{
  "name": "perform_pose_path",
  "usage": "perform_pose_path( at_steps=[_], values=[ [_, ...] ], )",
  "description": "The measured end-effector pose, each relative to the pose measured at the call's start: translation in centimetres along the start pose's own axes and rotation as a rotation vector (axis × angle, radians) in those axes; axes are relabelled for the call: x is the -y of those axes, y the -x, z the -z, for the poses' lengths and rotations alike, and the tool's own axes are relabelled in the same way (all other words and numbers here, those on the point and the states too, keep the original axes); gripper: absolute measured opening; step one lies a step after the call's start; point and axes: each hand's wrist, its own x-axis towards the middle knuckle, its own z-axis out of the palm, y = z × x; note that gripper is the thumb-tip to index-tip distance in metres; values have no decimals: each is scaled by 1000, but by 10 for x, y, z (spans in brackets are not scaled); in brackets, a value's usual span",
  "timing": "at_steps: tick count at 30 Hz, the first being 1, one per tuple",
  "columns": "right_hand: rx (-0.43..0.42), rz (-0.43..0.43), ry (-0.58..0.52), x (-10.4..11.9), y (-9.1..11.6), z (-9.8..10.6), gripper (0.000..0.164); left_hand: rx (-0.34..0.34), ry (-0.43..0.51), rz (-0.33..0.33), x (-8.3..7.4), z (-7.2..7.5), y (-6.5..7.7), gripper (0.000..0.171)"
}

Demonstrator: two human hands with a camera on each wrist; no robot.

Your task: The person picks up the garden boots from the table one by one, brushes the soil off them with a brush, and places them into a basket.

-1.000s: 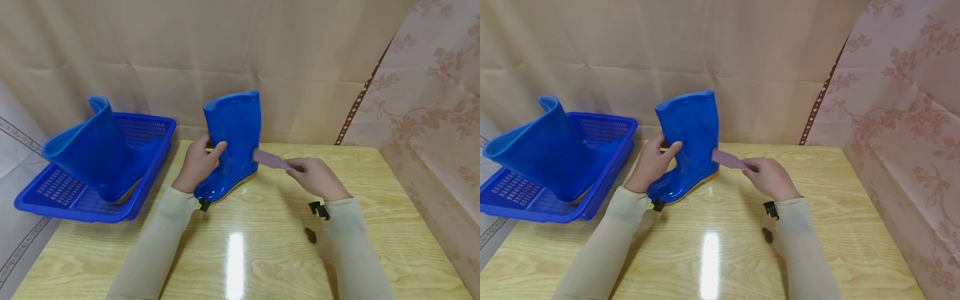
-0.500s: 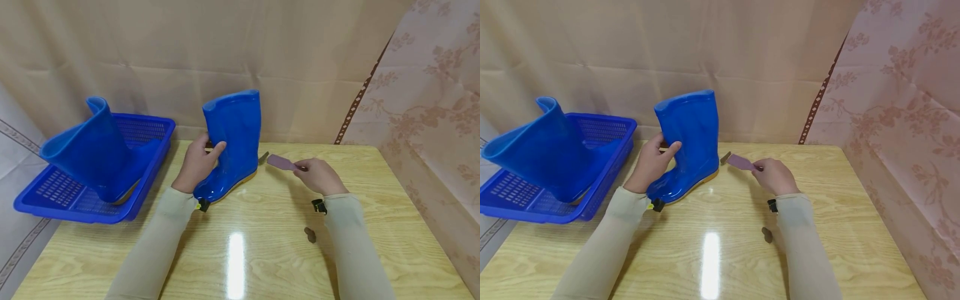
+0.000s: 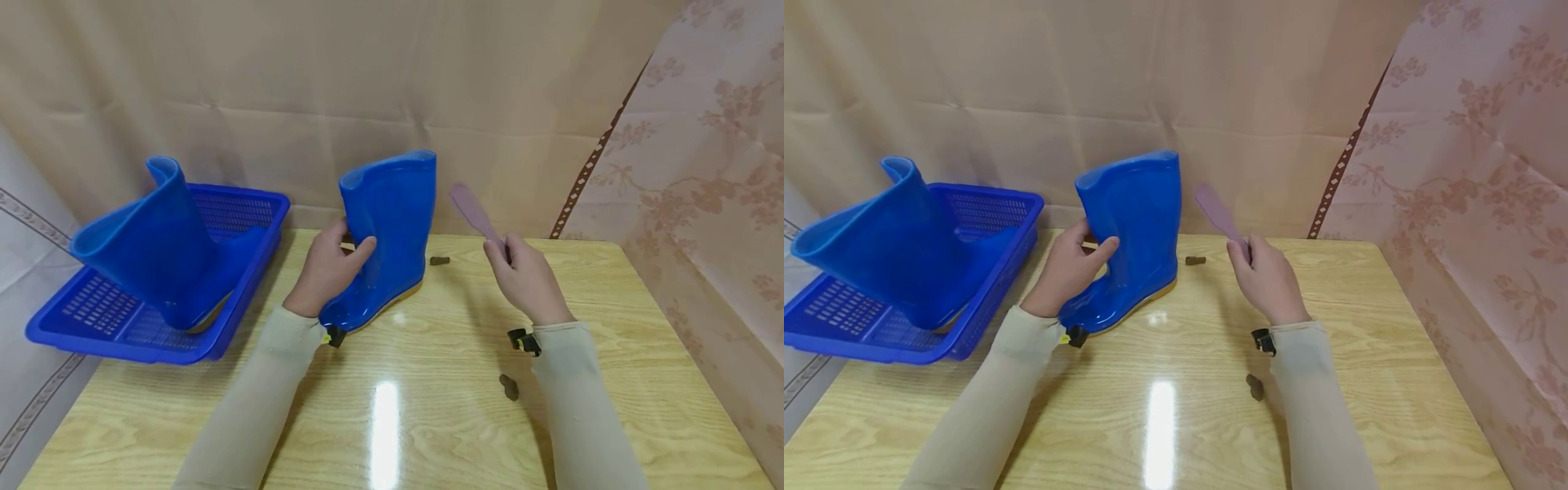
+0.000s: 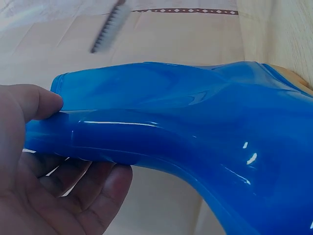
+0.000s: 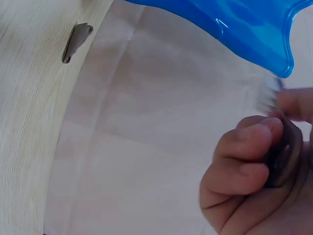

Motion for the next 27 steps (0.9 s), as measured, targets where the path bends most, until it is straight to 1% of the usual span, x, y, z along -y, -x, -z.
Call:
perform_pose_path(
  at_steps=[4, 9, 16, 19, 24, 27],
  values=[
    [-45, 65, -25, 1, -1, -3, 46, 4, -12, -2, -1, 1, 0, 52],
    [-97, 107, -33, -1, -4, -7, 41, 11, -16, -13, -3, 0, 0, 51],
    [-107, 151, -27, -4, -6, -11, 38, 18, -35, 9, -3, -3, -1, 53],
    [-125, 151, -26, -5, -6, -14, 35, 20, -41, 11, -3, -3, 0, 53],
    [-121, 157, -15, -7, -5, -19, 30, 18, -40, -3, -3, -2, 0, 52],
    [-127, 165, -6, -9, -6, -20, 31, 11, -40, -6, -3, -1, 0, 51]
  ],
)
